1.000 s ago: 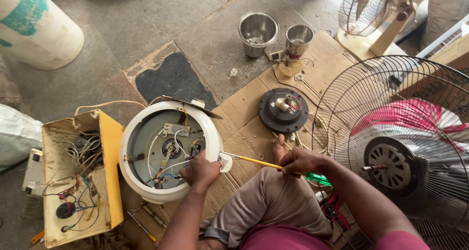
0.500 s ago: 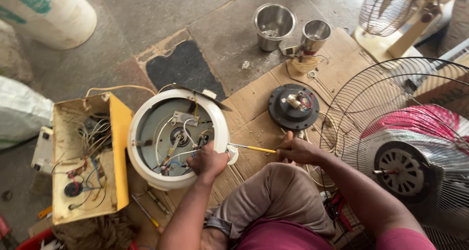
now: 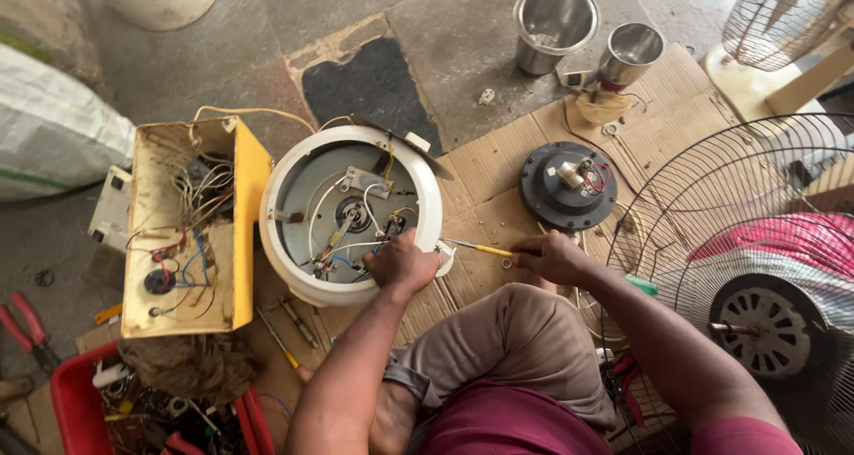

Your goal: The person repairs an electrical appliance on the floor by using a screwdriver to tighten screws on a component, handling wires, and adjusting internal parts by hand.

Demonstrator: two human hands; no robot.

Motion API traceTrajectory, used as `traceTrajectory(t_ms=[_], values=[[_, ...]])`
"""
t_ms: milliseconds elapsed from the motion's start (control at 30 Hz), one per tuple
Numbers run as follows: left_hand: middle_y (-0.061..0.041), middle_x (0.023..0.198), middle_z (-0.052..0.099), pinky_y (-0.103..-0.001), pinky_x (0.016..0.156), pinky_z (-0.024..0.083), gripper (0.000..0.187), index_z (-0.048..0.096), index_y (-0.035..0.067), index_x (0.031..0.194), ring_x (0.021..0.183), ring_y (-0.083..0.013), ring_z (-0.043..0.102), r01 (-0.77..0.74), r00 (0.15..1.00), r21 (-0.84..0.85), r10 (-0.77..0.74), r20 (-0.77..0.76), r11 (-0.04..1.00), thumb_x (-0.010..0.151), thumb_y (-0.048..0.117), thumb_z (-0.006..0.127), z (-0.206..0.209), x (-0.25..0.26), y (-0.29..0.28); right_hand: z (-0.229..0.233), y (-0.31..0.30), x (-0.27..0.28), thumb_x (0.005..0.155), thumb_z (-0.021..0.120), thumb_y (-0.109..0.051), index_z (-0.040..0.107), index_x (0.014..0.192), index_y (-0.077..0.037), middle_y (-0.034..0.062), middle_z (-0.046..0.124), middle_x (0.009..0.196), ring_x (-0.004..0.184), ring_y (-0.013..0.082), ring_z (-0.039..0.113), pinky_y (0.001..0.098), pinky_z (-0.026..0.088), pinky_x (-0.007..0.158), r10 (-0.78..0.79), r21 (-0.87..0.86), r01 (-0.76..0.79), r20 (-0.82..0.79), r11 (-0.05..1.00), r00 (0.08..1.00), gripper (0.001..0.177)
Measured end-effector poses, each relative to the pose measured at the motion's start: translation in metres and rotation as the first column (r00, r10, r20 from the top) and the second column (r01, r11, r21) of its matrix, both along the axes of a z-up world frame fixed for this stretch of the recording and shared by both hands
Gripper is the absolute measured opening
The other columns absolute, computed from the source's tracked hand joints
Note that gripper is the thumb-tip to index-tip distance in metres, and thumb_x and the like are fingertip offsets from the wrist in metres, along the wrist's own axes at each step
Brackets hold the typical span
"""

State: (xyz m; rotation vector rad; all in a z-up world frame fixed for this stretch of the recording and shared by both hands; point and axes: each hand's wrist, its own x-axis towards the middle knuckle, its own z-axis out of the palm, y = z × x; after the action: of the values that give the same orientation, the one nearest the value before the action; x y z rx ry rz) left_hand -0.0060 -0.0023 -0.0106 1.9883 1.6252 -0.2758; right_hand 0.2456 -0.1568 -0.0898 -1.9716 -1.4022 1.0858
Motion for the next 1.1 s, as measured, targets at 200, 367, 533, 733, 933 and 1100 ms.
traceTrajectory(t_ms=[200,367,533,733,933,1100], values=[[-0.013,0.119,0.073,-0.049,0.110,0.031,0.055,0.069,0.023,0.119,0.116,-0.0308,0.067,0.013,1.000,0.018,-0.012,-0.015,1.000,0.069,0.047,0.077,-0.004,0.001,0.003,-0.008,0.012,0.000,0.075,0.085,-0.019,0.082,0.101,-0.011,0.0068,0.082,0.088,0.078,0.0150,0.077,0.0326,0.060,0.076,-0.010,-0.130,0.022,0.086,0.991,0.996,0.027],[-0.008,0.119,0.074,-0.050,0.112,0.031,0.053,0.073,0.026,0.116,0.117,-0.0280,0.067,-0.021,0.998,-0.004,0.021,0.065,1.000,0.067,0.043,0.075,-0.005,-0.001,0.001,-0.024,0.017,-0.001,0.069,0.087,-0.013,0.079,0.102,-0.007,0.0072,0.081,0.090,0.081,0.0135,0.077,0.0311,0.061,0.075,-0.075,0.028,0.072,0.114,0.997,0.991,0.034],[-0.011,0.109,0.076,-0.051,0.097,0.052,0.059,0.075,0.021,0.109,0.106,-0.0330,0.072,-0.065,0.948,-0.056,0.079,0.310,0.996,0.067,0.062,0.081,-0.037,-0.007,0.001,-0.024,0.017,-0.005,0.094,0.068,-0.019,0.078,0.117,-0.010,0.0065,0.083,0.099,0.078,0.0144,0.076,0.0306,0.062,0.073,-0.044,-0.220,0.036,-0.031,0.975,0.999,0.026],[-0.007,0.108,0.080,-0.056,0.111,0.035,0.042,0.074,0.024,0.115,0.106,-0.0269,0.075,-0.008,0.983,-0.020,0.011,0.181,1.000,0.076,0.040,0.071,-0.037,-0.001,0.001,0.008,0.011,-0.020,0.098,0.065,-0.021,0.076,0.119,-0.005,0.0116,0.079,0.089,0.072,0.0165,0.069,0.0341,0.057,0.067,-0.026,-0.227,0.009,-0.072,0.974,0.997,0.028],[-0.009,0.113,0.073,-0.059,0.103,0.025,0.066,0.068,0.026,0.120,0.110,-0.0311,0.066,-0.018,0.984,0.041,0.010,0.180,0.999,0.061,0.051,0.084,-0.038,0.000,-0.007,0.013,0.000,-0.027,0.104,0.059,-0.024,0.076,0.100,-0.001,0.0088,0.074,0.083,0.072,0.0152,0.067,0.0323,0.055,0.067,0.027,-0.227,-0.036,-0.041,0.973,0.999,0.029],[-0.003,0.104,0.078,-0.051,0.103,0.033,0.040,0.073,0.027,0.112,0.104,-0.0249,0.072,0.006,0.993,0.050,-0.012,0.113,0.999,0.073,0.036,0.074,-0.020,-0.003,0.000,0.050,-0.030,-0.043,0.100,0.062,-0.025,0.077,0.105,-0.005,0.0070,0.075,0.084,0.072,0.0128,0.068,0.0308,0.056,0.068,-0.065,-0.338,0.009,-0.156,0.941,0.986,0.026]])
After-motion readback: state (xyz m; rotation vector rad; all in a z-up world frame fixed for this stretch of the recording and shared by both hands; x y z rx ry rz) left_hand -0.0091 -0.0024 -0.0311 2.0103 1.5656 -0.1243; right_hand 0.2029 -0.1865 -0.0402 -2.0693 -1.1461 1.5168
